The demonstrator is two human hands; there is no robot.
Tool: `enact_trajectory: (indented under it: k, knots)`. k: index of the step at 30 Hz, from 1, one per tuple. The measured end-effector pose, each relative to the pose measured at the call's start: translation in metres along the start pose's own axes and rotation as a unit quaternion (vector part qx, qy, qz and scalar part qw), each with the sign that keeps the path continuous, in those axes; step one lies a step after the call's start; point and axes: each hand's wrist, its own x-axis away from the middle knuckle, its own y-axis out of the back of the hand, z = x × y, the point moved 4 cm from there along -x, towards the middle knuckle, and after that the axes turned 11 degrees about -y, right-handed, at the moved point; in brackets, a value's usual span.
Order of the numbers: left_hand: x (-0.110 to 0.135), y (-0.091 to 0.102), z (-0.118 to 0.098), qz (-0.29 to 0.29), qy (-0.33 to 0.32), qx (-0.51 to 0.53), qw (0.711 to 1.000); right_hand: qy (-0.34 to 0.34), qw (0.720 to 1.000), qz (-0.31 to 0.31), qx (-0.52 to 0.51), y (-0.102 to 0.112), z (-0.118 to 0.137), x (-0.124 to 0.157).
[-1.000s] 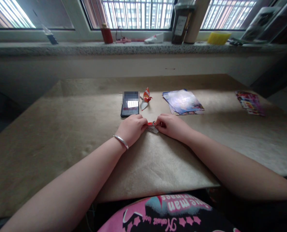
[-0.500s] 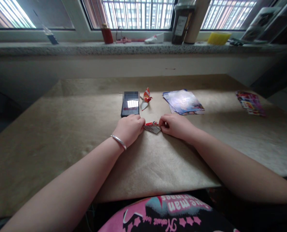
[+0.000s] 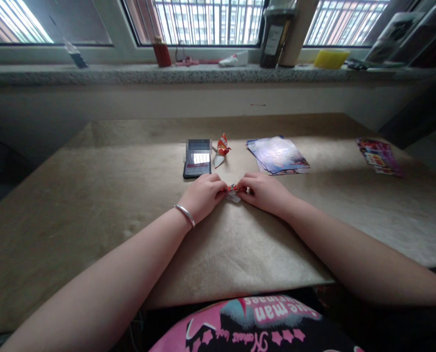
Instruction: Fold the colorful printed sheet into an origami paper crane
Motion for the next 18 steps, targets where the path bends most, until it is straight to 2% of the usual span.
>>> enact_trajectory:
  k: [8, 18]
  knots:
    - [-0.003, 0.001, -0.002, 0.024, 0.001, -0.026, 0.999, -0.04, 0.999, 0.009, 0.011, -0.002, -0.001, -0.003]
    - [0.002, 0.016, -0.005, 0.094, 0.052, -0.079, 0.991, -0.064, 0.997, 0.038, 0.028, 0.006, -0.007, 0.0]
